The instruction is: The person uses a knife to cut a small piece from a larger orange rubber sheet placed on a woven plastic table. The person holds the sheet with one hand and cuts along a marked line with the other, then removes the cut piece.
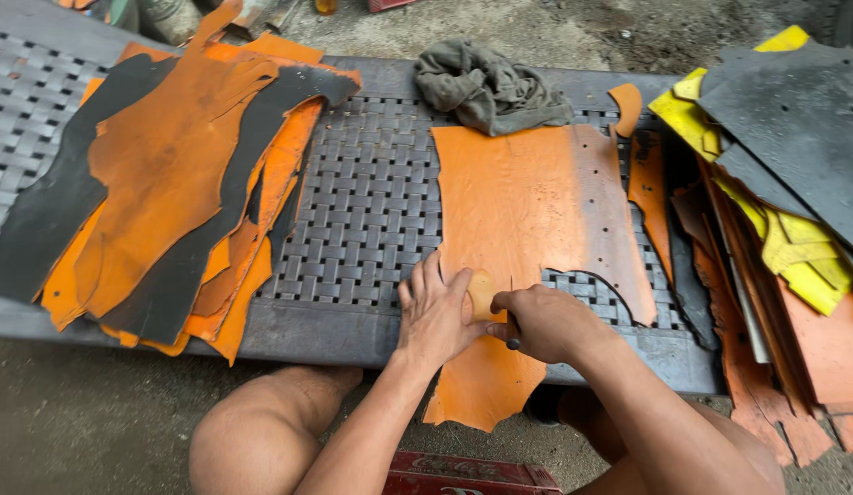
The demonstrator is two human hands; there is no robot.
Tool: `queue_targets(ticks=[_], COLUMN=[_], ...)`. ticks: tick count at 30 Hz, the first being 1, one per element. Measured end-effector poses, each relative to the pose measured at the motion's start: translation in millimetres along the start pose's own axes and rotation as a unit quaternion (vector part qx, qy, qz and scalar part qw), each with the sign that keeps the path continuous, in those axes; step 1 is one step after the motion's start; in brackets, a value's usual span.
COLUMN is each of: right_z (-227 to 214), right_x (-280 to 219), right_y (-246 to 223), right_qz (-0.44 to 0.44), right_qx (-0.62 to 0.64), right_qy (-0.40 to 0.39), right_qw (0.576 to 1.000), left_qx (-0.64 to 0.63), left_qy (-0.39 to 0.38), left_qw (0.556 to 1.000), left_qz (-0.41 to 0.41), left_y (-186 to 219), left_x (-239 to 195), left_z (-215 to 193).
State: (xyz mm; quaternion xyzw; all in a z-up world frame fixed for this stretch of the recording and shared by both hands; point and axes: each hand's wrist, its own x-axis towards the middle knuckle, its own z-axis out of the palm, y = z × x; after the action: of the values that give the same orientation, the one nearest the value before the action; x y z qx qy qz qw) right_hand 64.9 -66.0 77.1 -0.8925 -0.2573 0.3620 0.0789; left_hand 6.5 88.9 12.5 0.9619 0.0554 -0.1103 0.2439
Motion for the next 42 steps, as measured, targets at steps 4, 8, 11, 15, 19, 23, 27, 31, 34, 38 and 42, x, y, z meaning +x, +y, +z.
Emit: queue_targets(ticks=[4,8,11,15,19,23,27,31,34,38,42], right_z=[0,-4,-7,-4,-2,-3,0,9,22,50,57], right_x=[-9,-26,-42,-56,-58,-53,-35,-12,8,40,57], right_y=[-3,-6,-7,-10,-9,-4,-1,9,22,33,43], right_qz=[-0.008,0.029,0.03,-0.007,-0.026,-0.032,-0.037,-0.048,-0.075,-0.207,-0.2], right_qx=[-0.031,-0.007,-0.003,-0.023,-0.027,-0.03,-0.044,-0.042,0.049,-0.018,-0.032], right_qy=[-0.027,-0.064,-0.084,-0.118,-0.128,-0.125,-0.111,-0.059,0.091,0.267,0.258], right_qw=[0.999,0.998,0.996,0.993,0.991,0.991,0.992,0.996,0.992,0.941,0.945], left_qx=[-0.036,-0.139,-0.127,-0.067,-0.026,0.006,0.104,0.116,0.054,0.082,0.069], left_qy=[0.011,0.032,0.06,0.087,0.049,0.001,-0.076,-0.086,-0.051,-0.023,-0.058], left_qw=[0.998,0.988,0.99,0.987,0.988,0.991,0.985,0.987,0.997,0.993,0.993], left_qz=[-0.054,-0.055,0.018,0.117,0.145,0.133,0.114,0.072,0.036,0.084,0.07], left_y=[2,-3,-2,0,-6,-12,-18,-17,-19,-25,-33], left_x=[-3,-11,-19,-24,-29,-30,-26,-23,-12,7,19], left_z=[-5,-11,-12,-7,-1,-10,-29,-38,-34,-18,-18])
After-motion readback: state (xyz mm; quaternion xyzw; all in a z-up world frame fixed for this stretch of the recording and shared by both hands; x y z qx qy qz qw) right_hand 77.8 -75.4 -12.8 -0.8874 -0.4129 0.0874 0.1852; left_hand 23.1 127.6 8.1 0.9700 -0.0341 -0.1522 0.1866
